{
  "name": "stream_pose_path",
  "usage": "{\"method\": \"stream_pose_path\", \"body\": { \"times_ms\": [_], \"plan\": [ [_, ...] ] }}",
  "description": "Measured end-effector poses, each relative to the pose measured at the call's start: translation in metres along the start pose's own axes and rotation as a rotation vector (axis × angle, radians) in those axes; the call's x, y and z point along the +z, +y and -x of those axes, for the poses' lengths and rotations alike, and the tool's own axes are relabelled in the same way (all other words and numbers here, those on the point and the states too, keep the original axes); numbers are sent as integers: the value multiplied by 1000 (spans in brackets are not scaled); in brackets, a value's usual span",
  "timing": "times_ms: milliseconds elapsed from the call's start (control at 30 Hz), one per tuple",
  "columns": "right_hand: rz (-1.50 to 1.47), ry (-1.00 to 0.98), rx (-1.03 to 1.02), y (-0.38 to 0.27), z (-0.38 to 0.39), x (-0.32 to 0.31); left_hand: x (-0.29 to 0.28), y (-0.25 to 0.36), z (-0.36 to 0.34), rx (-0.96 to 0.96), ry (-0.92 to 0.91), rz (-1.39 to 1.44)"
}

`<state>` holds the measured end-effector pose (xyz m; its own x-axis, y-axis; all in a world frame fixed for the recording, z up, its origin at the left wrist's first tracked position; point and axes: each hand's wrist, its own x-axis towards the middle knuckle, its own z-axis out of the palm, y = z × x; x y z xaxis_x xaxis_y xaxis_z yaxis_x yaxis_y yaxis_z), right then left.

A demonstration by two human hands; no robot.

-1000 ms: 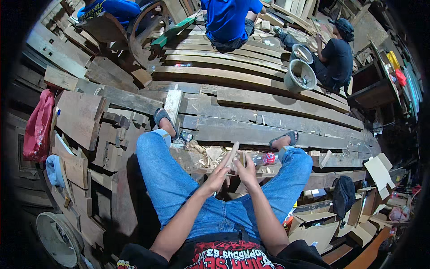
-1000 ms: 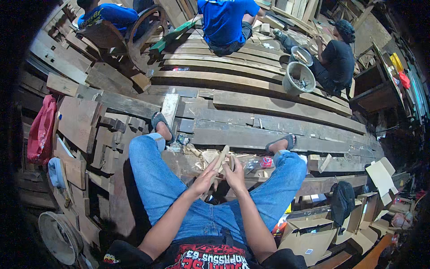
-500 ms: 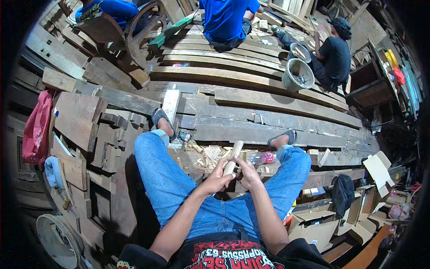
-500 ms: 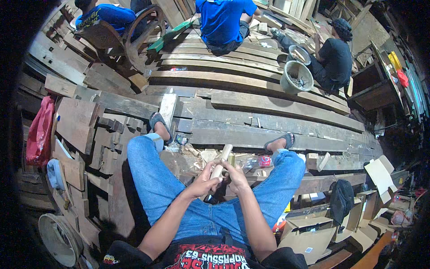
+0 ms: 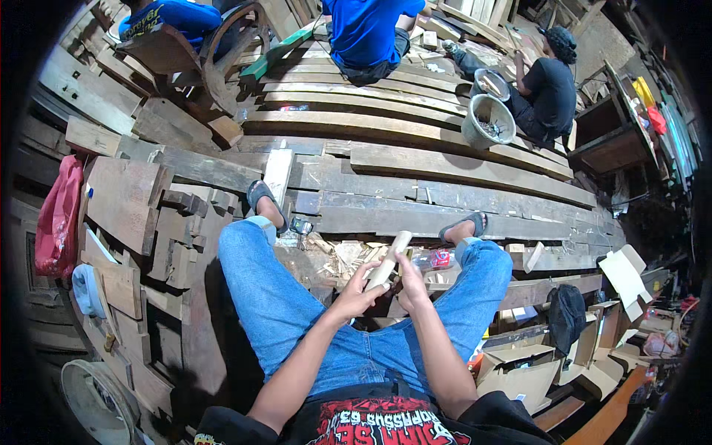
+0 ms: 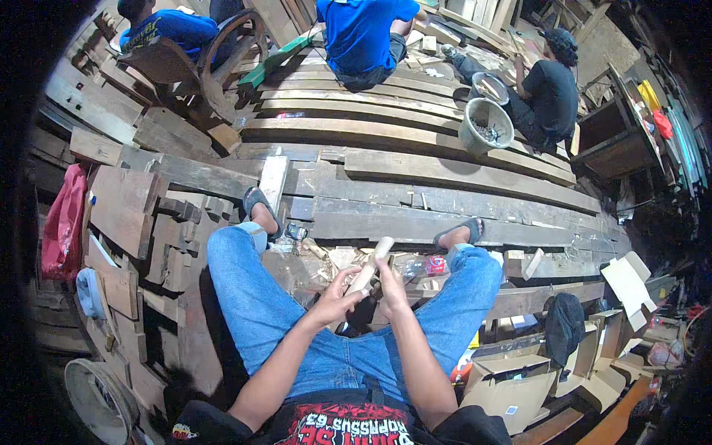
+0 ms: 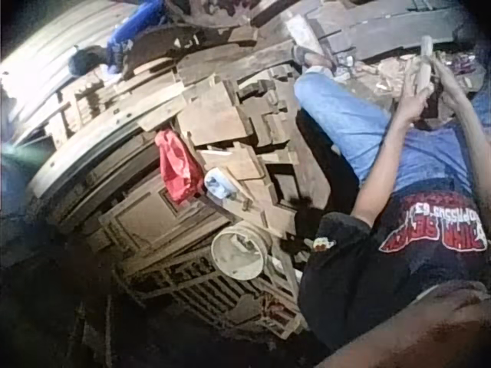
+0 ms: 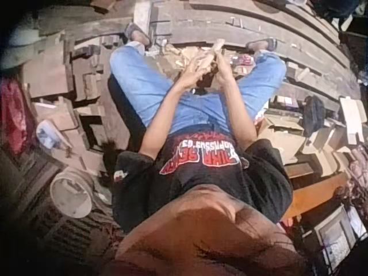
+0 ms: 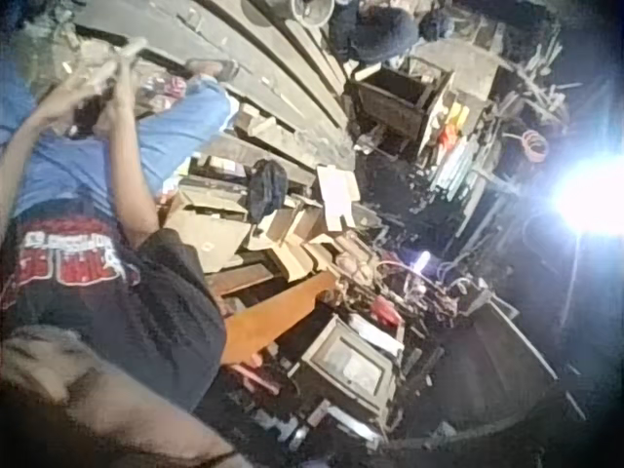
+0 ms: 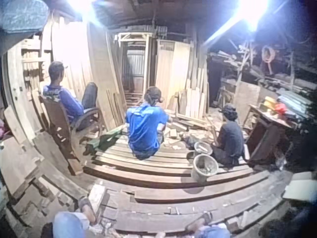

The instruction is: The person sands a shaped wooden piece using sandpaper, rotating the wood to rub the paper along different edges and surfaces by hand.

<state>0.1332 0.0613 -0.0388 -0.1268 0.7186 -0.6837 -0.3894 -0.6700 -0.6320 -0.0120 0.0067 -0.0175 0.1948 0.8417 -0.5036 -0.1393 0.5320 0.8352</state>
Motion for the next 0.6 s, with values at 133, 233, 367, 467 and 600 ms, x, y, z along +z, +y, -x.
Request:
{"method": "stream_pose_path", "body": {
  "times_ms": [133,233,367,467,600],
  "plan": [
    [-144,-61,8,-12,8,7,1,-3,2,62,25,-25],
    [-96,-116,6,-11,-1,-2,1,-8,-1,-1,-58,-89],
    [126,-111,-103,-3,2,2,3,-12,-2,-7,24,-65],
    [260,-56,-151,5,1,5,1,-11,-2,-48,79,-147],
    [259,24,-224,14,-1,7,-3,-11,-1,-47,110,-172]
  ]
}}
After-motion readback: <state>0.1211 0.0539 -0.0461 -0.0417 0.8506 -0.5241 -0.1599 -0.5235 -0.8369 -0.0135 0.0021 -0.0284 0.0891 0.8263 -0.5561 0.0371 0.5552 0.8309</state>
